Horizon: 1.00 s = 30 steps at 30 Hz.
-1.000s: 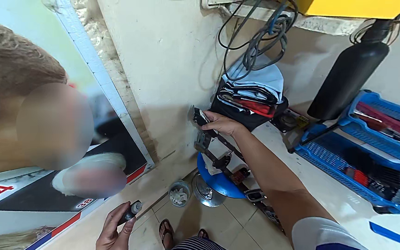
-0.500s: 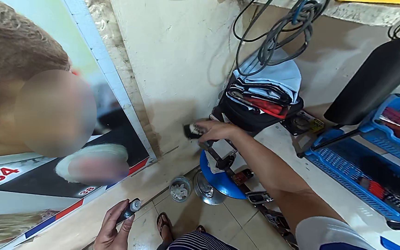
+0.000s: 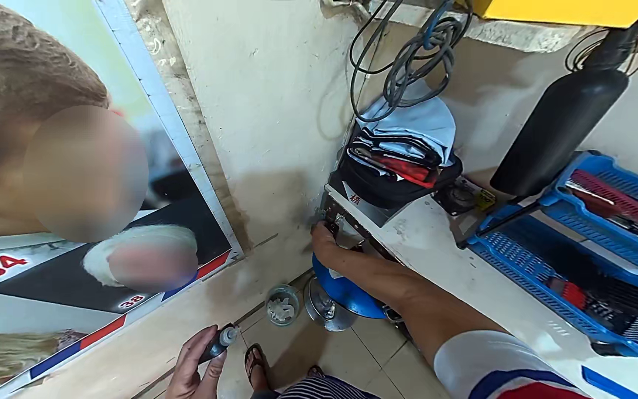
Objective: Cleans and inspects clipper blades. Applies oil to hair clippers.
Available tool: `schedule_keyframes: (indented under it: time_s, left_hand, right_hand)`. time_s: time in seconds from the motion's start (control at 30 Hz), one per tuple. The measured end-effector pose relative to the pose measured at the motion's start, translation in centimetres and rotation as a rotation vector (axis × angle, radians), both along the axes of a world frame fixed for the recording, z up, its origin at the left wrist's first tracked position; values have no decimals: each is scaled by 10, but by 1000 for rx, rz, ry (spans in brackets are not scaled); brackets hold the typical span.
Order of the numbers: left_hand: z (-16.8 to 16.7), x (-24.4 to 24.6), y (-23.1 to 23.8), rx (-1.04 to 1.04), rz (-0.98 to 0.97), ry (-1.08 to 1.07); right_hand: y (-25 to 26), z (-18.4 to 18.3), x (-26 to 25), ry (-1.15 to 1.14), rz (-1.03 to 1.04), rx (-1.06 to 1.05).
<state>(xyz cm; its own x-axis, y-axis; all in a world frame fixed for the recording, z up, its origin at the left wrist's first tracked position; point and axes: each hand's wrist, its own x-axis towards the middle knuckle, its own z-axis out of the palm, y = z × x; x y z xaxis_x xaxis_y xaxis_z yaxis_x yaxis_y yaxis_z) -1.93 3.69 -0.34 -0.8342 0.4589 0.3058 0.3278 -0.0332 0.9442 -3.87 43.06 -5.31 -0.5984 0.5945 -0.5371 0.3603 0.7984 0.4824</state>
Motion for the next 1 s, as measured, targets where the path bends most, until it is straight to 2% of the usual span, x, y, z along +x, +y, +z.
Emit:
schedule_keyframes:
  time_s: [0.13,0.23,0.33,0.4,0.5,0.6,0.77,0.9,1.0]
  left_hand:
    - [-2,0,-5,0,-3,-10]
    - [-2,-13,-8,-9,-42,-17]
    - [0,-36,-8,-13,-101,-21]
    - [2,-52,-8,-16,-125,-20]
    - [-1,-76,-10,0,-180,-16]
    - [-4,-90,-12,7,-221,-7]
    - [-14,-95,-24,1,-221,-26]
    - [-22,-90,-31,-15,-178,-44]
    - [-23,-84,-30,-38,-173,-35]
  right_hand:
    - [0,-3,0,27,-57,-22]
    - [-8,-2,1,-7,21,8]
    - [-45,17,16,117,-59,-170]
    - [-62,18,26,39,-76,-181]
    - [-47,1,38,-27,-203,-106]
    - [-28,-7,49,-205,-114,46]
    - [-33,0,51,-299,-155,56]
    - [-47,19,45,-242,-146,-125]
    - [-39,47,47,-108,27,-316]
